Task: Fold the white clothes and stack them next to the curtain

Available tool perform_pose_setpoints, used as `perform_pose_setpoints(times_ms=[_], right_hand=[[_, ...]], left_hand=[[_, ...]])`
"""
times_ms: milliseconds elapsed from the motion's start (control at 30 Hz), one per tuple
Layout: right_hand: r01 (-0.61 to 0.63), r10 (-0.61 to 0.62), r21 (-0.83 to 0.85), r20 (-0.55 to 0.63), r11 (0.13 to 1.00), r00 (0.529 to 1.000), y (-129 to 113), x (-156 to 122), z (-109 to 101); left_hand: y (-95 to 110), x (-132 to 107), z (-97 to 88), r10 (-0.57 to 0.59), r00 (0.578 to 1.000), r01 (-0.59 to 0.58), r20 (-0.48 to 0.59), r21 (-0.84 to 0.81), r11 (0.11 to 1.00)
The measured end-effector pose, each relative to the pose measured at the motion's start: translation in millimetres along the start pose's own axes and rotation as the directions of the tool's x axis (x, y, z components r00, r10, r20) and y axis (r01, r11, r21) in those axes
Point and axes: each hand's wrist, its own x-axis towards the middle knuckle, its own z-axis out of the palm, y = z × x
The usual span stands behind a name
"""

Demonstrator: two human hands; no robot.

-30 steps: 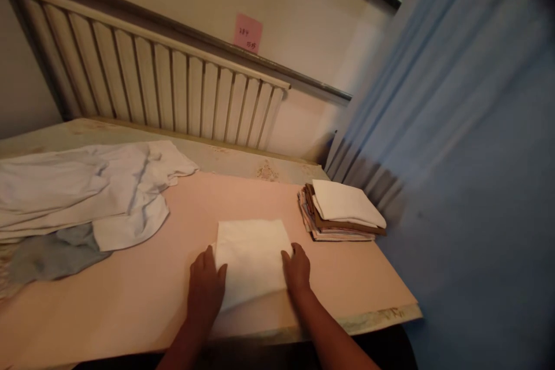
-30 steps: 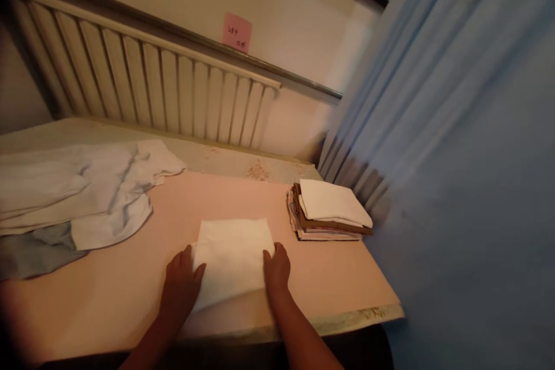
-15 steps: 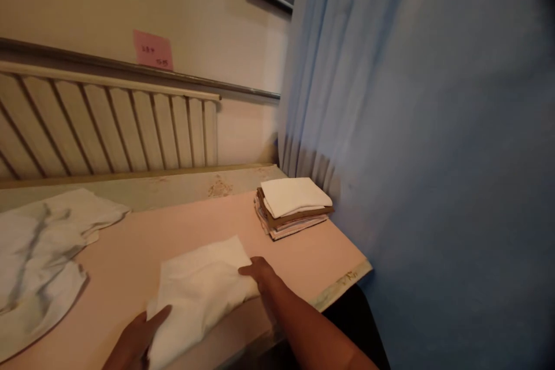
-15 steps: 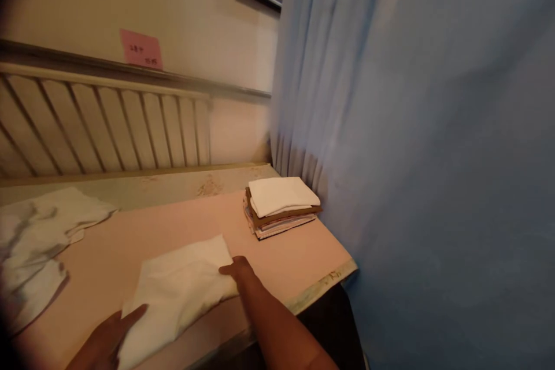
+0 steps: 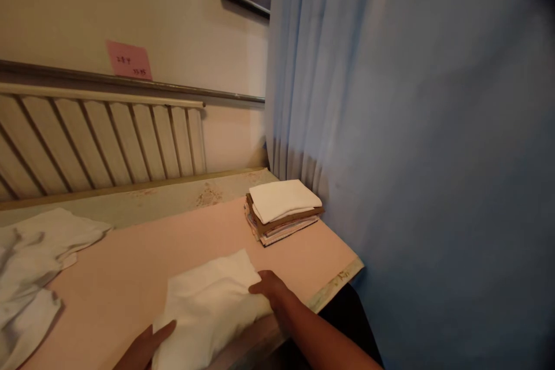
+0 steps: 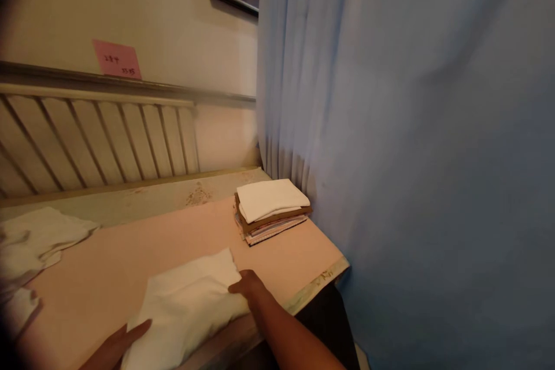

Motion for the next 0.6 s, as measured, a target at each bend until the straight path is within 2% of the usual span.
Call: perform_pose_setpoints(times_ms=[67,167,400,500,600], right_hand=[[-0.004,0.003,0.041,0.008,0.999,1.0,3.9,-2.7,-3.4],[-0.001,-0.003,0.117,0.035,0.993,0.999,8.2,-3.8,-2.7],[0.01,-0.036,0.233,0.11,0.972,0.993,11.0,-0.3,3.3],[0.01,-0.041,0.243,0.122,0.97,0.992,6.7,-3.3,3.2],[0.026,-0.063,0.242,0.148,0.97,0.987,-2.9,-8.1,1.7]], left_hand=[[-5.6,3.9,1.3,0.029,0.999,-0.03,0.034,0.006,1.0],[-9.4,8.3,0.4,0.062,0.998,-0.062,0.015,0.02,0.998],[-3.5,0.5,5.1,0.091,0.996,-0.091,-0.019,0.001,0.996],[-0.5,-4.9,10.2,0.056,0.998,-0.056,-0.011,0.002,0.998],[5.8,-11.2,15.6,0.02,0.998,-0.018,0.055,-0.039,0.999]])
